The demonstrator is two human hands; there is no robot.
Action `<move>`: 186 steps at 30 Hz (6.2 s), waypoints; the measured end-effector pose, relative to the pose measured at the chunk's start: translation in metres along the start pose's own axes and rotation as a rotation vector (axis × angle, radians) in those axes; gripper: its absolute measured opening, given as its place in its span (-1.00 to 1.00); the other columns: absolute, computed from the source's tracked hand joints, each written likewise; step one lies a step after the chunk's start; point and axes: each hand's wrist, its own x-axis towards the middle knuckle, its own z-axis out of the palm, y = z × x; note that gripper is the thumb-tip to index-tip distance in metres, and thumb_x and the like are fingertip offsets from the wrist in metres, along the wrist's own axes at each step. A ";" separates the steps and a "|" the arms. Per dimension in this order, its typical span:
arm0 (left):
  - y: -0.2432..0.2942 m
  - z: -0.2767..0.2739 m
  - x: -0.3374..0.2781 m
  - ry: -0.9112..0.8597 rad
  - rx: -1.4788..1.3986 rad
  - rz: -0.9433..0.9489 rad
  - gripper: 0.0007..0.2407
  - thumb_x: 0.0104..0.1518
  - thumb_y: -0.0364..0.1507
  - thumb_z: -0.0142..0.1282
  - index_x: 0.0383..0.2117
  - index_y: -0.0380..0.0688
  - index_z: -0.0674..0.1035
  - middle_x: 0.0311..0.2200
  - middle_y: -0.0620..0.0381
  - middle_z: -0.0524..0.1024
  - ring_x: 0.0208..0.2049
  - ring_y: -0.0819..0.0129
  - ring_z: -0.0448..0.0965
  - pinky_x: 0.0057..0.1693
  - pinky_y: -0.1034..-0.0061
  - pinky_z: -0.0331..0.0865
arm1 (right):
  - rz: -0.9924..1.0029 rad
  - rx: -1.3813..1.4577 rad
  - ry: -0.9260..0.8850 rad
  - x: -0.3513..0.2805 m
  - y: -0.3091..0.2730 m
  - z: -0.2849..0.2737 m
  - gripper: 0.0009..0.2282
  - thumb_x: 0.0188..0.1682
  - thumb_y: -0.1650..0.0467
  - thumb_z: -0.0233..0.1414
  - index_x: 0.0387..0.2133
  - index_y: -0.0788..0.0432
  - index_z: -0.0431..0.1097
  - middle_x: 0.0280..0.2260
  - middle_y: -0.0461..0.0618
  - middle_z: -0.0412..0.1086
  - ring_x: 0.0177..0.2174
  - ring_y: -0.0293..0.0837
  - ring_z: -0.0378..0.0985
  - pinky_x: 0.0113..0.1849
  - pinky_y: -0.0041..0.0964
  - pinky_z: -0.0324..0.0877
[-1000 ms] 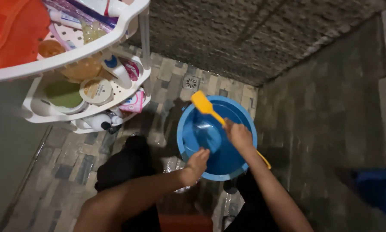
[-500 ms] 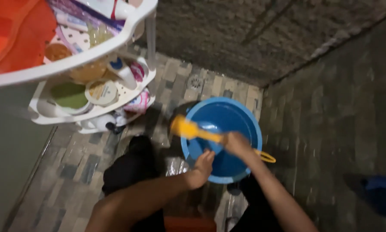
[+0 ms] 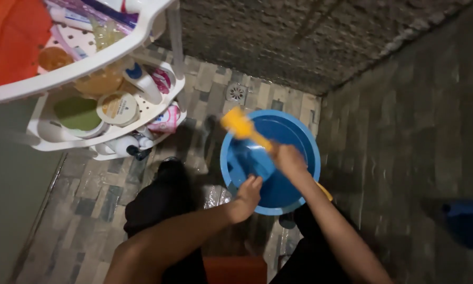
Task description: The person cleans a blue plastic bucket using a brush and water, scrubbing the interior and rim before tipping the bucket to pour out the water.
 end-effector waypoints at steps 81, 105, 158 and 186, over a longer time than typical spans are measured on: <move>-0.160 0.013 -0.010 0.434 -1.482 -1.048 -0.68 0.08 -0.35 0.13 -0.14 -0.39 0.53 -0.30 -0.23 0.56 -0.32 -0.03 0.59 -0.13 0.08 0.44 | 0.525 -0.267 0.051 -0.202 0.112 -0.021 -0.68 0.17 0.17 -0.17 -0.12 -0.04 0.54 -0.24 0.20 0.57 -0.20 0.25 0.64 -0.14 0.12 0.51; -0.168 0.055 0.018 0.288 -1.715 -1.038 -0.63 0.09 -0.41 0.05 -0.12 -0.61 0.46 -0.49 -0.23 0.61 -0.63 0.06 0.67 -0.32 0.29 0.55 | 0.444 0.204 -0.042 -0.281 -0.069 0.119 -0.71 -0.07 0.43 0.09 -0.05 0.19 0.38 -0.44 0.33 0.51 -0.36 0.36 0.57 -0.29 0.18 0.45; -0.130 0.028 0.043 0.231 -1.673 -1.207 -0.42 -0.03 -0.49 0.41 0.06 -0.07 0.23 -0.07 -0.13 0.60 0.06 -0.10 0.53 0.31 -0.13 -0.04 | 0.198 -0.062 0.243 0.034 0.081 0.043 -0.56 0.14 0.17 -0.09 -0.44 0.27 0.58 -0.44 0.35 0.48 -0.39 0.34 0.59 -0.27 0.21 0.49; -0.108 0.011 0.030 0.224 -1.660 -1.198 -0.41 0.01 -0.42 0.35 0.12 0.00 0.19 -0.05 -0.01 0.60 0.06 -0.02 0.57 0.28 -0.10 0.18 | 0.100 0.014 0.328 0.025 0.047 0.046 -0.67 0.09 0.27 -0.15 0.04 -0.02 0.47 -0.46 0.34 0.51 -0.42 0.35 0.59 -0.30 0.27 0.46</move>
